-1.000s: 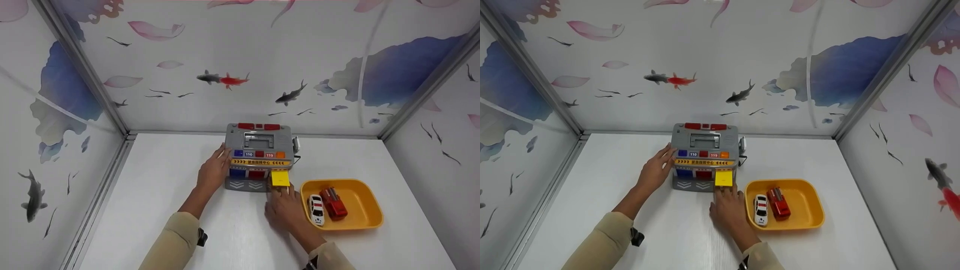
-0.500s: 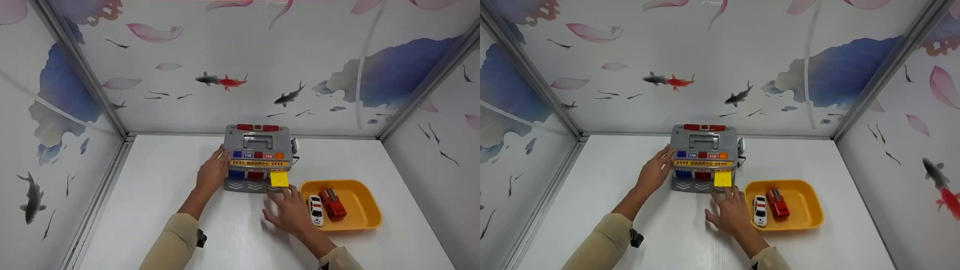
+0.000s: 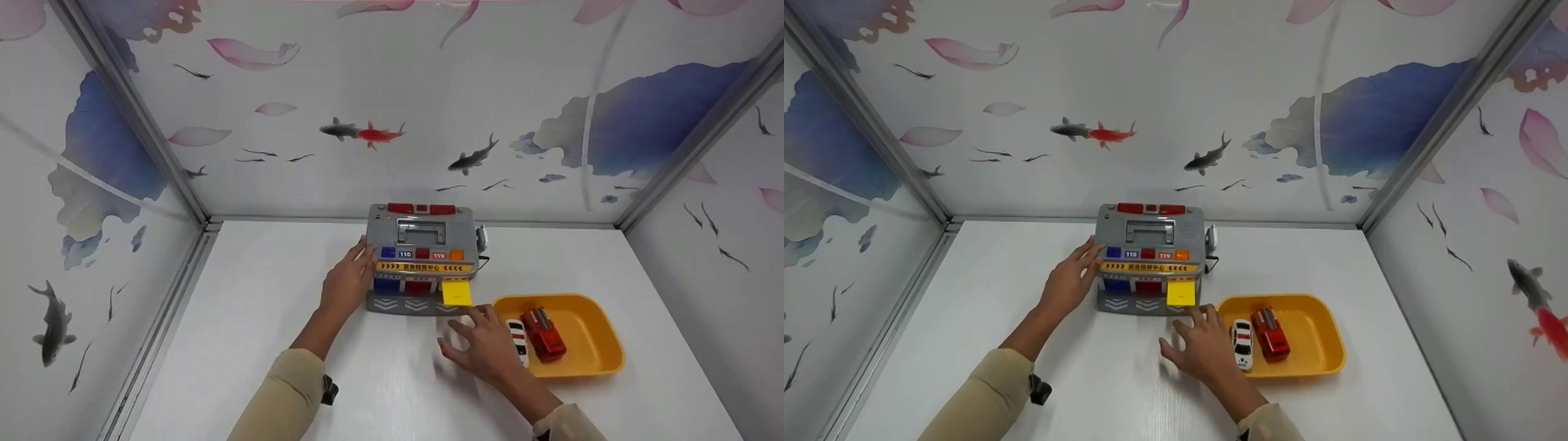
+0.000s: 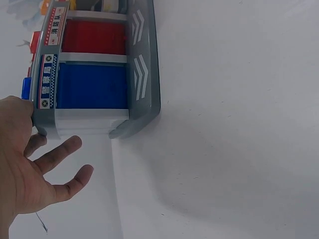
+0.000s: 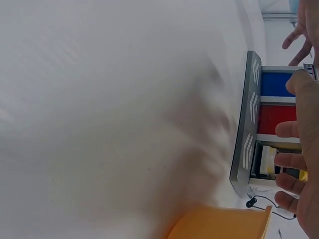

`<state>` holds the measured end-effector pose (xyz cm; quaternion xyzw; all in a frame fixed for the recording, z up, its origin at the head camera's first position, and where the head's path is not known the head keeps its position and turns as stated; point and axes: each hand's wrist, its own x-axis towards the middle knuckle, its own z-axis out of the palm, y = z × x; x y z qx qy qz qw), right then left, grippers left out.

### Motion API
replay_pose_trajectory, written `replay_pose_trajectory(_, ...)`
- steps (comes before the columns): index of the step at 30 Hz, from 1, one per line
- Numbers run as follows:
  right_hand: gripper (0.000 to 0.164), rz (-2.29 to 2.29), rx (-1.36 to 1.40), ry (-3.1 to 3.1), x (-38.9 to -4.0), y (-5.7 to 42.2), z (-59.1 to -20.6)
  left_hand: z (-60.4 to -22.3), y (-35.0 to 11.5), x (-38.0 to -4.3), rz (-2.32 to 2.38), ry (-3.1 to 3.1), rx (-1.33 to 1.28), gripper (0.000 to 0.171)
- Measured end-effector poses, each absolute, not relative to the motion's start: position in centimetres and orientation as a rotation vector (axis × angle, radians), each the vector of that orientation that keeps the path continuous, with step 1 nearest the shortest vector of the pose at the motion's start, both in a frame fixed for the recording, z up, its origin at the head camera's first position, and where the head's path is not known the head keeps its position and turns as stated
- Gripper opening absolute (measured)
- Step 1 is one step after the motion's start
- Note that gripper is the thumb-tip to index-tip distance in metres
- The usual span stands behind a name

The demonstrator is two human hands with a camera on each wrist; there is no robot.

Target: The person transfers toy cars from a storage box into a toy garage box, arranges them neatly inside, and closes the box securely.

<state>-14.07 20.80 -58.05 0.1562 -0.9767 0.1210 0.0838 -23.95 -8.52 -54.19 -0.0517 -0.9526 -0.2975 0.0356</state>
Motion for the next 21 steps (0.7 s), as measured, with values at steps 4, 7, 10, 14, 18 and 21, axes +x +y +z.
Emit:
replay_pose_trajectory(4, 0.047, 0.371, 0.473, -2.91, -14.1, 21.0, -57.9, -54.2, -8.5, -24.0, -0.916, -2.935, -0.155, 0.056)
replay_pose_trajectory(7, 0.047, 0.373, 0.479, -2.924, -14.1, 21.1, -57.7, -54.2, -8.5, -23.9, -0.926, -2.934, -0.154, 0.056)
replay_pose_trajectory(10, 0.047, 0.378, 0.501, -2.923, -14.0, 21.3, -57.3, -54.1, -8.6, -23.8, -0.925, -2.933, -0.159, 0.056)
replay_pose_trajectory(14, 0.042, 0.372, 0.549, -2.857, -14.1, 21.5, -56.9, -54.1, -8.6, -23.8, -0.91, -2.929, -0.167, 0.056)
replay_pose_trajectory(18, 0.036, 0.367, 0.589, -2.771, -14.4, 21.9, -56.5, -54.1, -8.6, -23.8, -0.919, -2.924, -0.162, 0.056)
replay_pose_trajectory(21, 0.032, 0.358, 0.59, -2.741, -14.8, 22.1, -56.1, -54.1, -8.6, -23.8, -0.923, -2.932, -0.153, 0.055)
